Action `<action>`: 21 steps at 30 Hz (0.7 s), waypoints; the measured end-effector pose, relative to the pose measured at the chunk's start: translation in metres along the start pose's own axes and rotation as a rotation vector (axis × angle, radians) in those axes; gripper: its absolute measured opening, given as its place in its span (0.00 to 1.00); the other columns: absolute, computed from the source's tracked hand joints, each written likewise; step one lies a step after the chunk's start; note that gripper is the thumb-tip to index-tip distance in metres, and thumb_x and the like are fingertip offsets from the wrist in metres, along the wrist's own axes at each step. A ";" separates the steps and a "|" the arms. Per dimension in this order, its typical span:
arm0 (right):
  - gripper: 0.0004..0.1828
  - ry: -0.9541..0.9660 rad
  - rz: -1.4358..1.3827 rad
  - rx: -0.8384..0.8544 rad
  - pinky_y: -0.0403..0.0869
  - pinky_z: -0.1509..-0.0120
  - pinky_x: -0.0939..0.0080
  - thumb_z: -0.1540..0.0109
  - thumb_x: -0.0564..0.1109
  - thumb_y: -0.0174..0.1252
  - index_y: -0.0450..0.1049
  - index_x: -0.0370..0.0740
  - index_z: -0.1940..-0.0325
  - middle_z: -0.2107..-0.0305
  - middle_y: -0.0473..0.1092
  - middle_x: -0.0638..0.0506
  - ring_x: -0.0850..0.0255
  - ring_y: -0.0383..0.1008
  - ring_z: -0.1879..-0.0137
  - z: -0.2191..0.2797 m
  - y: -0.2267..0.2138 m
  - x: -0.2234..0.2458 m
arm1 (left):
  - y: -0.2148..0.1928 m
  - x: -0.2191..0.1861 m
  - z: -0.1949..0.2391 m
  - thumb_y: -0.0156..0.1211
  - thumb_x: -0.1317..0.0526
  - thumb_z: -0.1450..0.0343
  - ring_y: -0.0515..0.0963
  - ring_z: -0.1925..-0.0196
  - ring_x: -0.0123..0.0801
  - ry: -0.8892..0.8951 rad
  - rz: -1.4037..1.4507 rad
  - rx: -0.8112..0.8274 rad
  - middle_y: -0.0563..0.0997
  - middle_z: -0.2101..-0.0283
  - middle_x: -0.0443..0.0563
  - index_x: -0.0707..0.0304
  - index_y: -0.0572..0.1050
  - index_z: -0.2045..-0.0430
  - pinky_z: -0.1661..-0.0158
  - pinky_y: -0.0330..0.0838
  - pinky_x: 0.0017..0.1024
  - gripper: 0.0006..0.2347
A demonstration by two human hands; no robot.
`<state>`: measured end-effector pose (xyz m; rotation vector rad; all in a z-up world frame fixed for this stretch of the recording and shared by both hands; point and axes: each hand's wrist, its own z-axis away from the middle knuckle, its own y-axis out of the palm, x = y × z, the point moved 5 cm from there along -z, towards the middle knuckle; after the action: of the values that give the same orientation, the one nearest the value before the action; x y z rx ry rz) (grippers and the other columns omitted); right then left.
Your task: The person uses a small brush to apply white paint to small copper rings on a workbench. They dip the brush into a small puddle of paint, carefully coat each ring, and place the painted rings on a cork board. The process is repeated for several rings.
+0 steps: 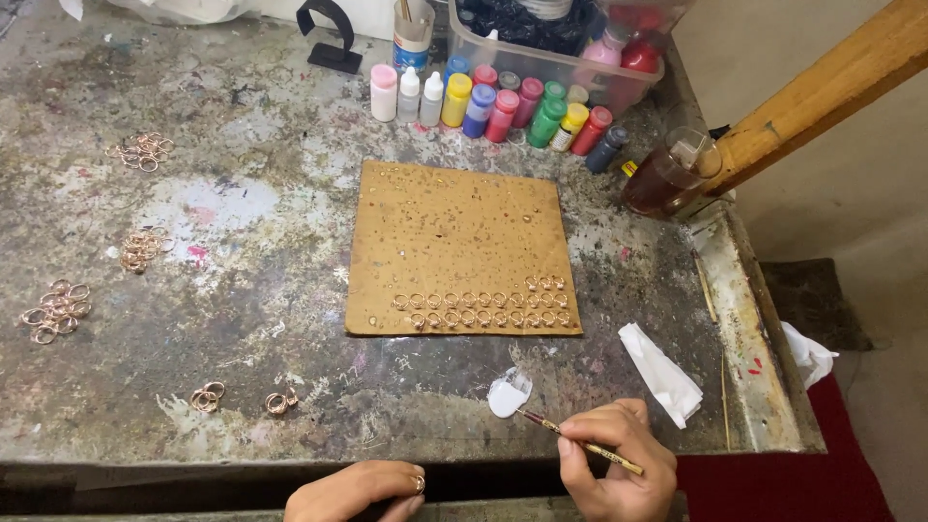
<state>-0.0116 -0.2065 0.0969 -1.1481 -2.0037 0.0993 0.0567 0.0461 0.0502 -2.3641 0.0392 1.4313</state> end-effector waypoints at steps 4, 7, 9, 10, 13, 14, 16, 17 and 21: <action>0.03 0.035 0.014 -0.026 0.66 0.50 0.63 0.47 0.36 0.62 0.77 0.42 0.72 0.78 0.76 0.56 0.68 0.76 0.73 0.002 0.001 -0.004 | 0.004 0.001 -0.002 0.73 0.61 0.38 0.88 0.79 0.16 0.008 -0.018 0.047 0.89 0.77 0.36 0.49 0.84 0.78 0.72 0.80 0.14 0.02; 0.02 0.050 0.005 -0.044 0.67 0.51 0.62 0.47 0.36 0.62 0.77 0.40 0.72 0.78 0.75 0.54 0.67 0.73 0.74 0.002 0.000 -0.005 | 0.002 -0.005 -0.005 0.72 0.62 0.38 0.88 0.79 0.16 -0.026 0.005 0.030 0.89 0.78 0.36 0.50 0.84 0.79 0.72 0.80 0.13 0.02; 0.02 0.074 0.013 -0.044 0.67 0.50 0.62 0.47 0.36 0.62 0.77 0.40 0.71 0.77 0.76 0.54 0.66 0.74 0.73 0.005 -0.001 -0.007 | 0.001 -0.004 -0.005 0.71 0.62 0.38 0.88 0.78 0.16 -0.016 -0.001 0.053 0.89 0.77 0.37 0.50 0.84 0.78 0.71 0.80 0.14 0.02; 0.01 0.095 0.020 -0.044 0.68 0.49 0.61 0.46 0.37 0.63 0.78 0.40 0.71 0.77 0.77 0.53 0.66 0.75 0.72 0.006 -0.001 -0.008 | 0.002 -0.004 -0.006 0.71 0.62 0.37 0.88 0.78 0.17 -0.004 -0.008 0.074 0.89 0.76 0.37 0.50 0.83 0.77 0.70 0.80 0.14 0.02; 0.01 0.069 0.021 -0.030 0.68 0.50 0.63 0.46 0.37 0.62 0.77 0.41 0.72 0.77 0.76 0.54 0.66 0.75 0.73 0.003 0.000 -0.006 | 0.003 -0.004 -0.005 0.71 0.63 0.36 0.87 0.78 0.16 0.047 -0.029 0.075 0.88 0.76 0.36 0.51 0.83 0.77 0.70 0.79 0.13 0.02; 0.01 0.069 0.021 -0.031 0.68 0.50 0.63 0.46 0.37 0.62 0.77 0.41 0.72 0.77 0.76 0.54 0.66 0.75 0.73 0.003 0.000 -0.006 | 0.003 -0.002 -0.004 0.71 0.63 0.36 0.87 0.78 0.16 0.047 -0.029 0.075 0.88 0.76 0.36 0.51 0.83 0.77 0.70 0.79 0.13 0.02; 0.01 0.104 0.026 -0.033 0.68 0.50 0.63 0.47 0.37 0.62 0.77 0.41 0.72 0.77 0.77 0.53 0.65 0.75 0.72 0.003 0.000 -0.006 | 0.005 0.001 -0.002 0.71 0.62 0.36 0.87 0.78 0.17 0.039 -0.068 0.072 0.88 0.76 0.35 0.49 0.83 0.77 0.71 0.79 0.14 0.02; 0.01 0.105 0.027 -0.033 0.68 0.50 0.63 0.47 0.37 0.62 0.77 0.41 0.72 0.77 0.77 0.53 0.65 0.75 0.72 0.002 0.001 -0.005 | 0.005 0.002 -0.002 0.71 0.62 0.36 0.87 0.78 0.17 0.039 -0.067 0.073 0.88 0.76 0.35 0.49 0.83 0.77 0.71 0.79 0.14 0.02; 0.01 0.123 0.039 -0.017 0.69 0.50 0.63 0.47 0.37 0.63 0.78 0.41 0.72 0.76 0.78 0.54 0.65 0.76 0.70 0.001 0.002 -0.002 | 0.005 0.000 -0.002 0.71 0.61 0.36 0.87 0.77 0.15 0.051 -0.091 0.082 0.88 0.75 0.35 0.49 0.82 0.76 0.70 0.79 0.13 0.02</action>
<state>-0.0105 -0.2063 0.0938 -1.1763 -1.8780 0.0307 0.0578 0.0412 0.0493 -2.3051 0.0040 1.3020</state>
